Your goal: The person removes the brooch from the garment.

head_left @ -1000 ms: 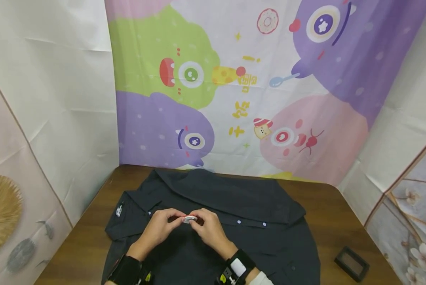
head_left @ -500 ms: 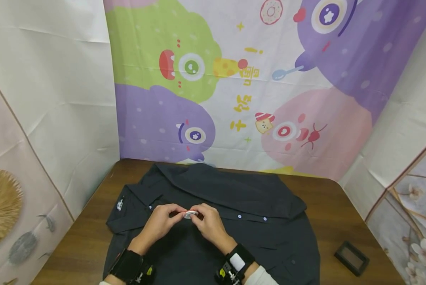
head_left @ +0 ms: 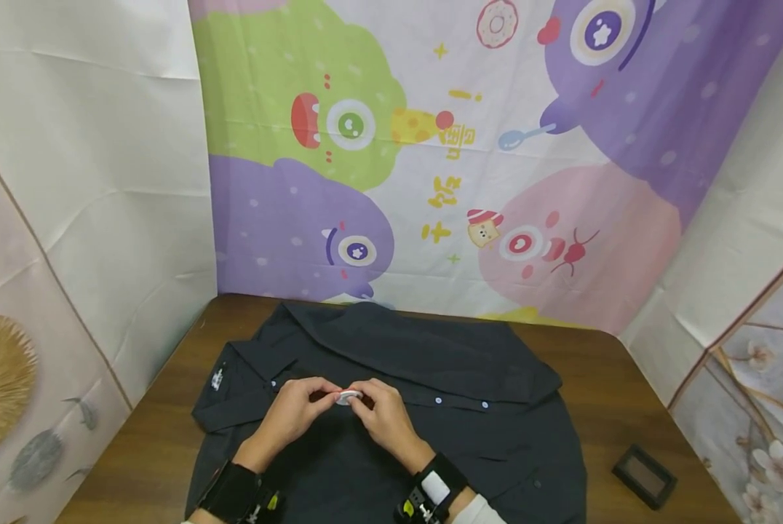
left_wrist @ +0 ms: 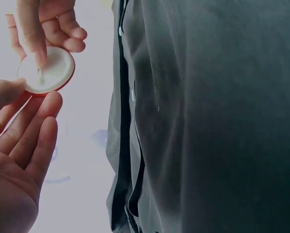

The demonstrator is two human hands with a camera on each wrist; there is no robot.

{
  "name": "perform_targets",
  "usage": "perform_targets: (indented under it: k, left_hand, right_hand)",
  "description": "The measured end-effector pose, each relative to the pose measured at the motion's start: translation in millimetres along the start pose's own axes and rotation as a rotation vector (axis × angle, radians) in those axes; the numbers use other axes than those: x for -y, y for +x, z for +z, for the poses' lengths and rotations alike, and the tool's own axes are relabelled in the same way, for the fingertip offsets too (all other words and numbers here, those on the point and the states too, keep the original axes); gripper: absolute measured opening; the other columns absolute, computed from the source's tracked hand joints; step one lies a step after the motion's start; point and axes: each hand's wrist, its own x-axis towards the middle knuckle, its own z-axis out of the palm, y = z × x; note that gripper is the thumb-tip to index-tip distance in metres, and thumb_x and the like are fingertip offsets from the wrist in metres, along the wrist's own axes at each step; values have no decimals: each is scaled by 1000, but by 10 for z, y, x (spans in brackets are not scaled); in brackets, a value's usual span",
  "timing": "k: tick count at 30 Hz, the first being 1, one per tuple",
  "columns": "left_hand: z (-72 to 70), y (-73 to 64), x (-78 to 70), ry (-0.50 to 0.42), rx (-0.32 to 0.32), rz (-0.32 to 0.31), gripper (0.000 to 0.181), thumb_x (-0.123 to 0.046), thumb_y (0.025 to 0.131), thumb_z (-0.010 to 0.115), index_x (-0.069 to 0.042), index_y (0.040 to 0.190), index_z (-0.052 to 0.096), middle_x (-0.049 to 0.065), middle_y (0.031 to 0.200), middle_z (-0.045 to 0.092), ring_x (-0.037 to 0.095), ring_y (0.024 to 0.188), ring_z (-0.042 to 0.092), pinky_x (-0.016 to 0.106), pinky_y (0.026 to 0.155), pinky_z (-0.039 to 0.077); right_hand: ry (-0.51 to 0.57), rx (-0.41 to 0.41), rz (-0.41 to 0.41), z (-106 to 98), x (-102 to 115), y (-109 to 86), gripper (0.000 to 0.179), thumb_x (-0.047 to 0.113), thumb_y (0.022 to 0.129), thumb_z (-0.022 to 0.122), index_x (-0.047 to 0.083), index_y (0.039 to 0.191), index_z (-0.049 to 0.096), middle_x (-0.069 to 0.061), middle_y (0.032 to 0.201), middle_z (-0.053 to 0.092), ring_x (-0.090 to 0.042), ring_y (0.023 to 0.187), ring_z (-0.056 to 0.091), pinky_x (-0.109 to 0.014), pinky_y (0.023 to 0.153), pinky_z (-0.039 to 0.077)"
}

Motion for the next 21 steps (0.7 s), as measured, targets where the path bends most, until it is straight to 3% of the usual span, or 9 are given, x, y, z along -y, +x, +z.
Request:
perform_targets:
  k: [21]
  left_hand:
    - [41,-18,14,-31,13,1,5,-19,87,73,-18,90,77,-4,87,75,2,74,64,19,64,51]
  right_hand:
    - [49,30,17,-36,-41,-8,8,9,85,74,11,93,73,0,81,68,-3,69,56,-15,63,49]
